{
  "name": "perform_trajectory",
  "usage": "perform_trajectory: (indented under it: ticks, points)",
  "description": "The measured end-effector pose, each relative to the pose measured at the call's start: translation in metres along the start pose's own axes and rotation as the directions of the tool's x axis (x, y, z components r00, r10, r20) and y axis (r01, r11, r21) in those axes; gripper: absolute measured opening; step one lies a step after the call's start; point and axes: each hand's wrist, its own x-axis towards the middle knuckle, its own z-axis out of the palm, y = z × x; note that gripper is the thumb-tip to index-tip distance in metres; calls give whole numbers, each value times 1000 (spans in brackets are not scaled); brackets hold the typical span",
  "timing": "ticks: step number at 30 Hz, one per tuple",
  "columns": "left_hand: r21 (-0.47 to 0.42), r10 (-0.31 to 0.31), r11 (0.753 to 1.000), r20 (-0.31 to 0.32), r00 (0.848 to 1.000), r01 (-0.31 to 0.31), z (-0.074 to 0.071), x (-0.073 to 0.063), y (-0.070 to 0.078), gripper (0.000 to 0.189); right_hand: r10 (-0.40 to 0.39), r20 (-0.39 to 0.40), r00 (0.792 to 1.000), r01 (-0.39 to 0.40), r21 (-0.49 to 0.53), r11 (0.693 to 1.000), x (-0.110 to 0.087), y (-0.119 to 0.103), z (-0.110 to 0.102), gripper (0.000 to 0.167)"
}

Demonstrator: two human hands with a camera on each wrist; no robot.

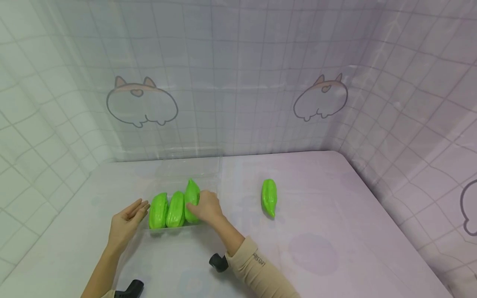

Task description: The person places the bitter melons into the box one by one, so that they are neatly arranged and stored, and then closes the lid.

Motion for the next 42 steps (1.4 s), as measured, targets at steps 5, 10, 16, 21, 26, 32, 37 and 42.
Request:
perform_trajectory:
  ticks: [5,10,16,21,26,32,37,42]
  points:
    - [9,12,1000,0,1000,-12,0,0,0,44,-16,16,1000,17,-53,998,-1,0,-2,34]
    - [13,7,1000,4,1000,-7,0,0,0,44,-35,65,997,37,-39,999,0,2,-4,38]
    - [5,-4,1000,17,1000,4,-1,0,2,45,-122,122,985,126,-26,992,2,7,-8,43]
    - [8,-2,1000,15,1000,1,-1,-1,2,45,-175,132,976,178,-13,984,1,7,-11,40]
    - [4,-2,1000,9,1000,2,0,-1,0,44,-198,107,974,200,-12,980,-2,9,-12,29]
    - [7,5,1000,2,1000,-5,0,-1,-2,44,-177,79,981,168,110,980,-2,18,-15,39]
    - [8,8,1000,0,1000,-8,0,-1,-2,44,-163,58,985,146,228,963,-1,26,-20,51]
    - [14,8,1000,-2,1000,-8,1,-1,-2,45,-138,61,989,109,344,933,-2,32,-26,53]
